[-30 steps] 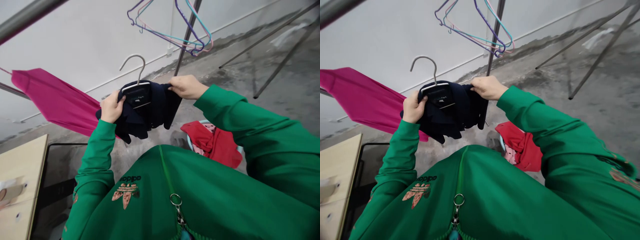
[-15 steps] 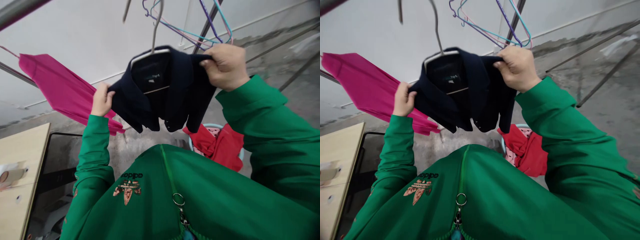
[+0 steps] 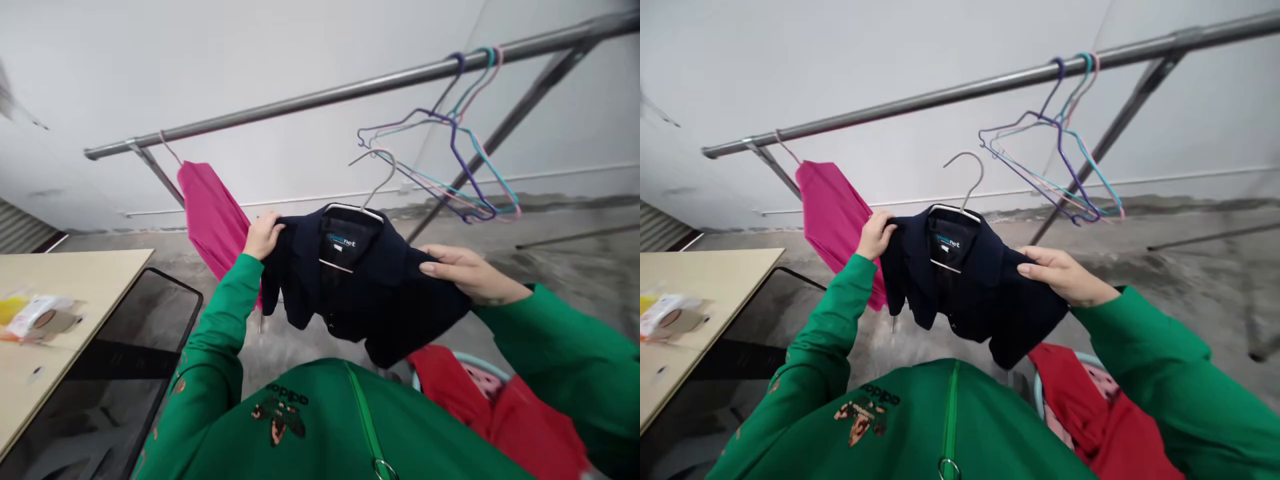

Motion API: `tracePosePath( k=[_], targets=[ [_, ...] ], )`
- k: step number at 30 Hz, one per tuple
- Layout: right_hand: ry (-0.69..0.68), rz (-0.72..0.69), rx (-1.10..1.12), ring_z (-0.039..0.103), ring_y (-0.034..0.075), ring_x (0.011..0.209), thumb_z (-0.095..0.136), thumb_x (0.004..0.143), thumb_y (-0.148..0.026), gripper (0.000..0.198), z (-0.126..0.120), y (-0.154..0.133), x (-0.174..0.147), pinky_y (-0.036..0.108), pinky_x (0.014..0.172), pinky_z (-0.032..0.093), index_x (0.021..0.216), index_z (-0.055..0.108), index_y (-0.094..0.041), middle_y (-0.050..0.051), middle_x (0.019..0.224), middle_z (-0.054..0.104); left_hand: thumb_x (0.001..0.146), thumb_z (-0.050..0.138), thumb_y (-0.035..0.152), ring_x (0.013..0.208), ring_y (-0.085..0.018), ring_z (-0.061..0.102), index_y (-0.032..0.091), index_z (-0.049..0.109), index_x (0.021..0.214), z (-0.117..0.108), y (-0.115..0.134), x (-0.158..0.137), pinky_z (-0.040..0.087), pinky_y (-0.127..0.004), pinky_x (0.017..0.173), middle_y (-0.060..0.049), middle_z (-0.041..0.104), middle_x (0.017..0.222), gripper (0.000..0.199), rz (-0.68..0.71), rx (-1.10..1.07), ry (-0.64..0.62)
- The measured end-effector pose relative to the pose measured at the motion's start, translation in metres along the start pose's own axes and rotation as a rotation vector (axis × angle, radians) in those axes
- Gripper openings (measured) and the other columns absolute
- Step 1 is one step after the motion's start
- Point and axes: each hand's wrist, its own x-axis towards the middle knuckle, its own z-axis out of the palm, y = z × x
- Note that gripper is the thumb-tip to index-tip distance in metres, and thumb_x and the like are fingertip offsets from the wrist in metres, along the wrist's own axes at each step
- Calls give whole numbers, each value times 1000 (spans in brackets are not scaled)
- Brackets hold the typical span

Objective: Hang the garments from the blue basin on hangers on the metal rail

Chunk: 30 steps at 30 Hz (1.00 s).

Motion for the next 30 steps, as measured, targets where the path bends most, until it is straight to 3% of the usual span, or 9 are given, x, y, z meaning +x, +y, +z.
tracePosePath(
  k=[3,7,13,17,21,24,30],
  targets=[
    [19,13,137,64,20,70,78,63,-39,22,22,-15,13,30,66,50,80,69,-29,7,83,69,90,49,25,114,-23,55,12,56,111,-7,-11,-16,45,-38,100,-15,60,116,26,-92,-10,125],
    [26,-8,178,64,17,65,80,58,-36,26,52,-49,38,28,63,51,78,67,-26,3,79,68,91,45,23,115,-23,54,14,56,109,-11,-15,-65,46,-40,101,-15,59,113,23,-194,-52,238],
    [-12,-161,126,59,13,61,72,62,-26,19,108,-92,95,23,57,47,75,61,-18,0,67,62,89,42,19,105,-20,59,20,57,98,17,-2,-154,50,-36,95,-10,61,105,17,-309,-219,55],
    [-25,-337,7,51,11,57,58,70,-19,4,154,-110,142,23,55,42,72,56,-17,-1,63,55,87,43,18,97,-19,61,20,56,93,42,2,-192,53,-34,87,-9,61,100,15,-371,-293,-67],
    [74,-418,-167,42,11,55,47,76,-15,8,195,-123,183,24,56,36,69,49,-18,-3,59,46,86,44,16,87,-17,62,19,56,93,53,0,-214,53,-32,80,-9,61,101,15,-431,-347,-142],
    [192,-437,-299,41,12,58,43,79,-15,13,219,-125,207,27,61,38,66,41,-20,-1,61,44,86,44,14,87,-17,62,19,57,94,56,0,-223,53,-32,82,-9,61,101,16,-453,-367,-160],
    [282,-390,-447,54,21,76,39,84,-22,11,254,-110,244,36,79,46,75,45,-21,7,80,58,85,45,13,88,-16,62,21,58,94,60,2,-234,53,-32,84,-7,61,104,18,-507,-388,-225]
  ],
)
